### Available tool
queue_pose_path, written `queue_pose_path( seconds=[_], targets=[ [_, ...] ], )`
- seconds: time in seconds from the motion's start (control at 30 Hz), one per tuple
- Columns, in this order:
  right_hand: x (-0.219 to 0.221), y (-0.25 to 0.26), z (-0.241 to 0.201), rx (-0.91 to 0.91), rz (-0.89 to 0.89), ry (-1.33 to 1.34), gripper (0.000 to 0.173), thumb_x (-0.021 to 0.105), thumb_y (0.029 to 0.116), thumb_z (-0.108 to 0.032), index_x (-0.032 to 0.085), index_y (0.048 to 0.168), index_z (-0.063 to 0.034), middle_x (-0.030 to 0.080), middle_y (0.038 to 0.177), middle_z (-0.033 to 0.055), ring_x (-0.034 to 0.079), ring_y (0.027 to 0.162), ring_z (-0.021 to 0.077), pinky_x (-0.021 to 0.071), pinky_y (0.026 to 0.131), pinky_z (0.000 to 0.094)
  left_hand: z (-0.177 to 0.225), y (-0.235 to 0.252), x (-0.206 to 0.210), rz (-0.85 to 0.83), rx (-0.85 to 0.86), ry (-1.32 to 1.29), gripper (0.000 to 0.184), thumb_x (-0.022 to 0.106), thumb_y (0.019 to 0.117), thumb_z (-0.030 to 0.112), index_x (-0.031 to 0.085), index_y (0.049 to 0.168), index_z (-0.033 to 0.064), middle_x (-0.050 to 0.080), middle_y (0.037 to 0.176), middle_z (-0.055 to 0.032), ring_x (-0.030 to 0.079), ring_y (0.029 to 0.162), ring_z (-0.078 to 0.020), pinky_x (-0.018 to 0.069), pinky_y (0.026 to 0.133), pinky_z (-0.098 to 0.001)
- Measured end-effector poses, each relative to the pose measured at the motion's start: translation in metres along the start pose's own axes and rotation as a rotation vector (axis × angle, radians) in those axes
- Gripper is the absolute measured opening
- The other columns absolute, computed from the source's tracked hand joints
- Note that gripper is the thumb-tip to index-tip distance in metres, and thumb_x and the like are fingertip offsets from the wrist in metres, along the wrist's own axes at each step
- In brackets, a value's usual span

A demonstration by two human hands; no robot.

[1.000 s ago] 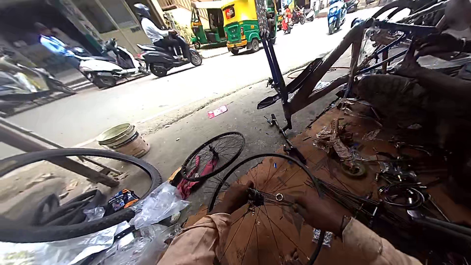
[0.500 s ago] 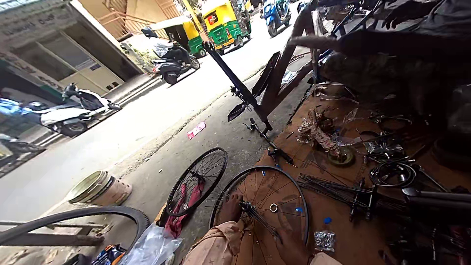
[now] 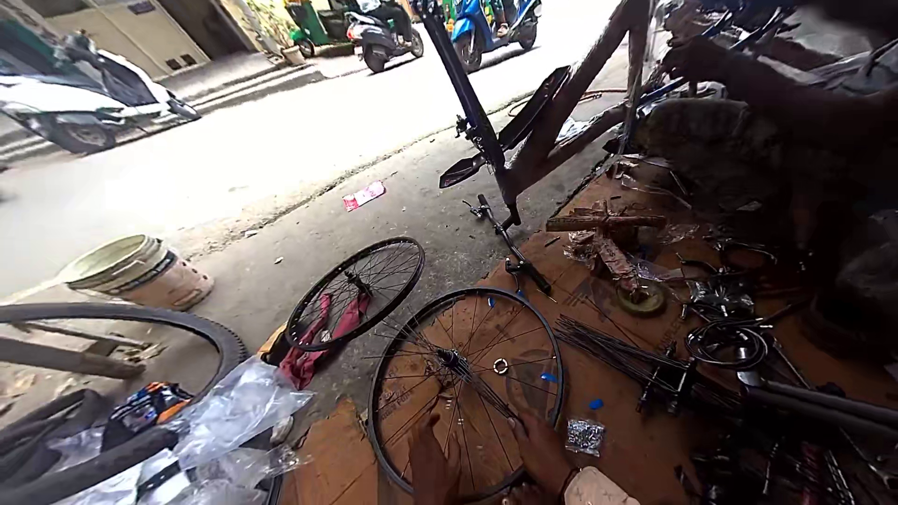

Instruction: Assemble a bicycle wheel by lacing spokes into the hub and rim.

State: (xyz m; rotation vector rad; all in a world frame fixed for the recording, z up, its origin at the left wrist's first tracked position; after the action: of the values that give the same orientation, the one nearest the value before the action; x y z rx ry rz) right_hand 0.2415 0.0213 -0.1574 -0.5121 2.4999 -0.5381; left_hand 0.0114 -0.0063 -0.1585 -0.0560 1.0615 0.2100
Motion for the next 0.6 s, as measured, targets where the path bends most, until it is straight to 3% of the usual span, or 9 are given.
queue_pose_path(
  seconds=[0.07,0.1,0.17,0.27,0.4,0.5,0.6],
  targets=[
    [0.001,0.001,0.002,-0.010,-0.001,-0.010,0.050,0.038,0.1097,-0.041,0.064,0.127,-0.0027,0.060,0.132,0.0177,0.060,0.121,0.0300,0.0471,0.106,0.0474,-0.003,-0.066,-0.006,-0.166,0.075,-0.042,0.035,0.065,0.0955,0.022,0.063,0.116,-0.0065,0.067,0.110,-0.0231,0.067,0.102,-0.0377,0.0564,0.091,-0.0524],
    [0.000,0.002,0.001,-0.005,-0.012,-0.028,0.050,0.037,0.1098,-0.041,0.064,0.126,-0.0024,0.060,0.132,0.0179,0.061,0.120,0.0297,0.0473,0.105,0.0476,-0.004,-0.089,-0.008,-0.322,0.056,-0.028,0.033,0.061,0.0999,0.027,0.068,0.114,-0.0028,0.069,0.109,-0.0199,0.069,0.101,-0.0344,0.0574,0.091,-0.0517],
    [-0.003,0.003,-0.002,0.011,-0.060,-0.079,0.051,0.036,0.1102,-0.041,0.064,0.127,-0.0017,0.061,0.130,0.0187,0.062,0.119,0.0299,0.0473,0.106,0.0480,-0.010,-0.111,-0.003,-0.679,-0.026,0.067,0.048,0.045,0.1079,0.042,0.068,0.126,0.0047,0.068,0.126,-0.0173,0.065,0.120,-0.0339,0.0508,0.103,-0.0553],
    [-0.002,0.008,-0.006,0.090,-0.143,-0.113,0.049,0.035,0.1108,-0.040,0.066,0.118,-0.0019,0.066,0.109,0.0182,0.064,0.102,0.0303,0.0494,0.094,0.0506,-0.011,-0.106,0.002,-0.880,-0.093,0.077,0.056,0.036,0.1090,0.051,0.066,0.134,0.0111,0.065,0.135,-0.0141,0.059,0.129,-0.0321,0.0440,0.110,-0.0557],
    [0.005,0.007,0.000,0.133,-0.163,-0.032,0.050,0.037,0.1104,-0.044,0.066,0.110,-0.0035,0.064,0.093,0.0164,0.063,0.086,0.0292,0.0514,0.079,0.0509,-0.017,-0.107,-0.006,-0.982,-0.094,-0.079,0.050,0.047,0.1034,0.056,0.074,0.117,0.0159,0.074,0.108,-0.0100,0.069,0.105,-0.0275,0.0514,0.098,-0.0570],
    [0.008,0.002,-0.004,0.148,-0.205,0.067,0.049,0.036,0.1108,-0.042,0.066,0.115,-0.0033,0.063,0.098,0.0147,0.062,0.088,0.0260,0.0526,0.080,0.0475,-0.018,-0.109,-0.009,-1.024,-0.093,-0.097,0.050,0.049,0.1027,0.057,0.074,0.117,0.0165,0.074,0.106,-0.0084,0.069,0.104,-0.0252,0.0510,0.099,-0.0537],
    [0.018,0.003,0.001,0.162,-0.230,0.207,0.046,0.037,0.1110,-0.040,0.064,0.114,-0.0031,0.060,0.097,0.0104,0.060,0.084,0.0198,0.0526,0.076,0.0405,-0.027,-0.108,0.003,-0.844,-0.276,-0.239,0.050,0.048,0.1036,0.056,0.075,0.113,0.0152,0.073,0.103,-0.0080,0.069,0.100,-0.0232,0.0528,0.095,-0.0522]
  ],
)
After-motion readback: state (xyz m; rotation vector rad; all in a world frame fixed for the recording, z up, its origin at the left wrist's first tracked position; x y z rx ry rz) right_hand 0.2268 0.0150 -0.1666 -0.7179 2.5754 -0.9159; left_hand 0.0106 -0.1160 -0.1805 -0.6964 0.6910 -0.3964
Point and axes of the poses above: each hand's wrist, its own y-axis towards the middle knuckle, its own x-axis out of the palm, z = x × y, the point moved 1 cm from there along y, towards the middle knuckle
